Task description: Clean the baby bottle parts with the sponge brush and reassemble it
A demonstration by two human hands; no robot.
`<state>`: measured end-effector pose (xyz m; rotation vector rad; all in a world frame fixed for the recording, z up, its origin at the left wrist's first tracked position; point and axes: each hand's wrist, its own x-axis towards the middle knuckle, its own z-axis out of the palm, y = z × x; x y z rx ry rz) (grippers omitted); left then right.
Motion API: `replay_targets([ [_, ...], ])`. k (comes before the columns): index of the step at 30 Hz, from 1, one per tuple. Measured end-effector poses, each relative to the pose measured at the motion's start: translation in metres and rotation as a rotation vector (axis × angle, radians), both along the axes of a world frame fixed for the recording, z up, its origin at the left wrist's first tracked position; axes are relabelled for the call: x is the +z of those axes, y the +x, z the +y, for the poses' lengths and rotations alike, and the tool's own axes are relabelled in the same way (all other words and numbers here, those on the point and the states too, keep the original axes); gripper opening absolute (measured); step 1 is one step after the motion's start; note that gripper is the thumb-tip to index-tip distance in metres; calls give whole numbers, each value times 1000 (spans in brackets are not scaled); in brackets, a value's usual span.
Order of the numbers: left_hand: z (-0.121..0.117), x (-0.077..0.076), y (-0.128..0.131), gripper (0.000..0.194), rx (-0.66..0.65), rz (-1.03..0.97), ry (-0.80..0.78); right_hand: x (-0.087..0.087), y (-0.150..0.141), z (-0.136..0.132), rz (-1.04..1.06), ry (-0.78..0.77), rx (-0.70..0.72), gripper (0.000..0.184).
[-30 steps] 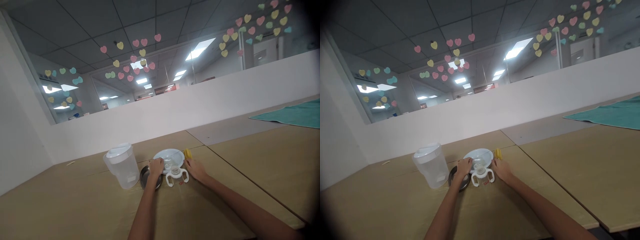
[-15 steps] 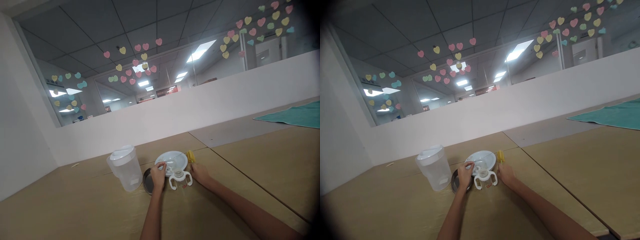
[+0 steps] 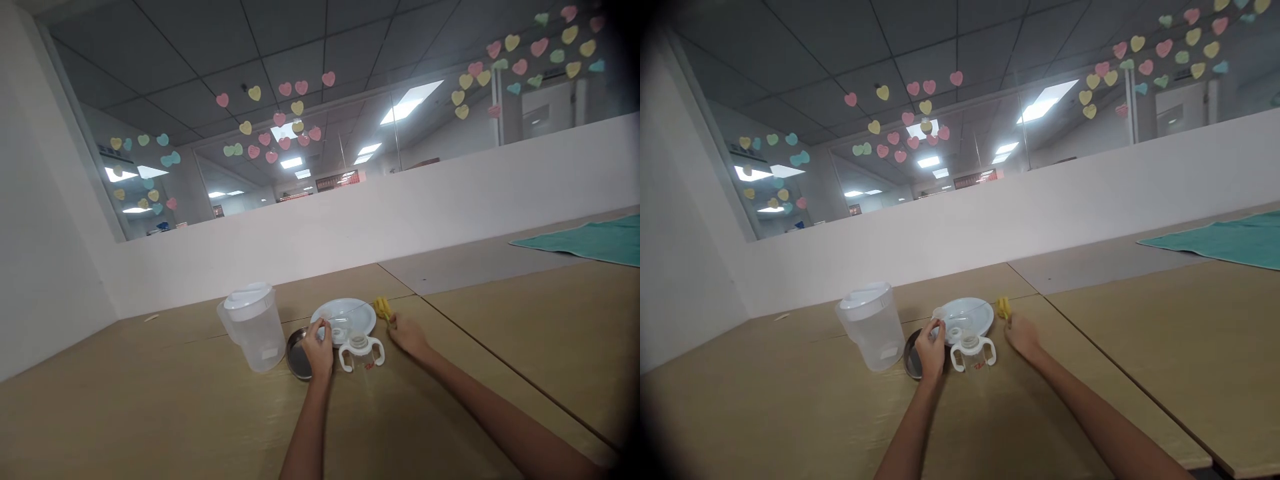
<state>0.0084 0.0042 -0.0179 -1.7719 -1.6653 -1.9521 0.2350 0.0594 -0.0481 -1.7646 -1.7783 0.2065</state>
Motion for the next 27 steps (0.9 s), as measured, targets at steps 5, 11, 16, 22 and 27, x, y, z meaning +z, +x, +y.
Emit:
replay_targets([
  [5, 6, -7, -6, 30, -18, 11, 40, 5, 6, 4, 513, 296, -101, 39],
  [11, 7, -8, -6, 33, -55, 48, 8, 17, -17, -16, 714, 494, 255, 49],
  [16, 7, -8, -6, 33, -66, 77, -19, 20, -28, -18, 880, 163, 532, 45],
  [22, 8, -7, -7, 37, -113, 52, -45, 19, -17, -9, 842, 205, 389, 31],
  [27, 8, -6, -7, 38, -93, -57, -87, 20, -13, -9, 955, 176, 363, 30],
])
